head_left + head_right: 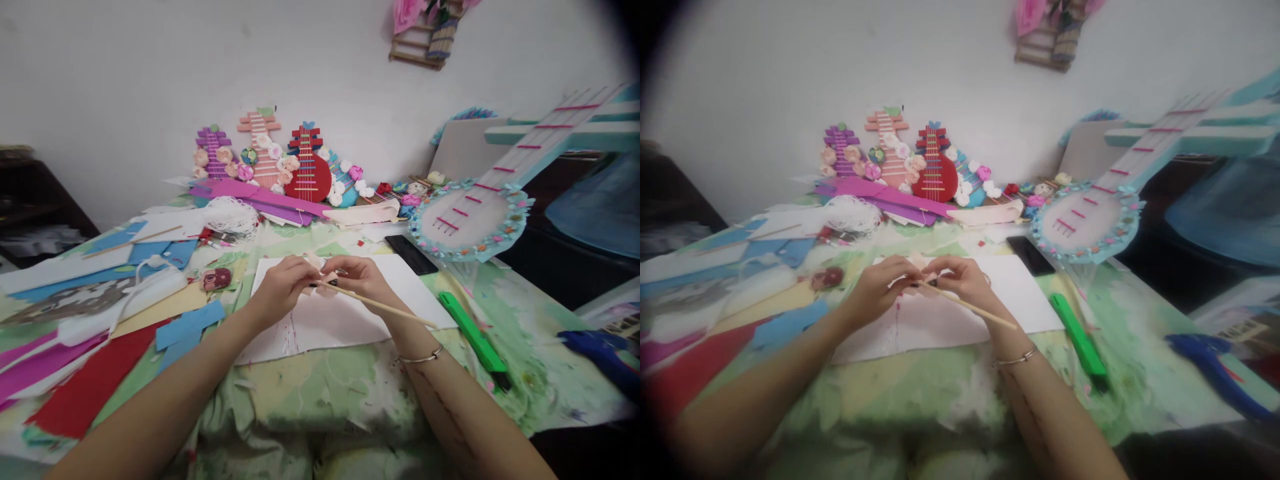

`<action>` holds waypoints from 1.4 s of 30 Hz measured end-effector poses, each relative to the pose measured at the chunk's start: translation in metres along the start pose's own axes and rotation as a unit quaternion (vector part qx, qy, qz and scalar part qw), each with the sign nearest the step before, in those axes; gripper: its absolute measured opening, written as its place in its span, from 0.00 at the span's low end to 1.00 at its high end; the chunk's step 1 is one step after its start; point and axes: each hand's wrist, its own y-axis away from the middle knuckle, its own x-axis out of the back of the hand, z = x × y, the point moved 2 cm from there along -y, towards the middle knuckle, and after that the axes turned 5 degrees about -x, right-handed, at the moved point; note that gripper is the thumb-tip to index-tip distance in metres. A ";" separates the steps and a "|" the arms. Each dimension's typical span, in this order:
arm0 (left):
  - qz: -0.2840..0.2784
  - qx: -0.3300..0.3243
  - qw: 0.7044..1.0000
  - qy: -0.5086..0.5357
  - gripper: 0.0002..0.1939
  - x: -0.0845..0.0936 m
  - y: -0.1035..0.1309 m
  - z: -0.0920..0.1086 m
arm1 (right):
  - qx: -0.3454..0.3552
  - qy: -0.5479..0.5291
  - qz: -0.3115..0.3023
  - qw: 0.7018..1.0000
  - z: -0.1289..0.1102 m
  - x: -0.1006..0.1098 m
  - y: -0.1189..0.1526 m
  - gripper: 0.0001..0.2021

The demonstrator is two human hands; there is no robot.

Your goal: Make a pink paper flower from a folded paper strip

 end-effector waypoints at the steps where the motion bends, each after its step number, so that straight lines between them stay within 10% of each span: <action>1: -0.003 0.004 1.000 0.004 0.08 0.000 -0.001 0.000 | -0.015 0.005 -0.010 1.000 -0.001 -0.002 0.001 0.09; 22: 0.012 0.124 0.988 0.094 0.08 0.002 -0.002 -0.002 | 0.009 0.039 0.006 0.999 -0.002 -0.002 0.000 0.11; 42: 0.074 0.099 0.990 0.063 0.07 0.002 0.000 0.008 | -0.022 -0.028 -0.045 0.998 0.004 -0.012 0.001 0.08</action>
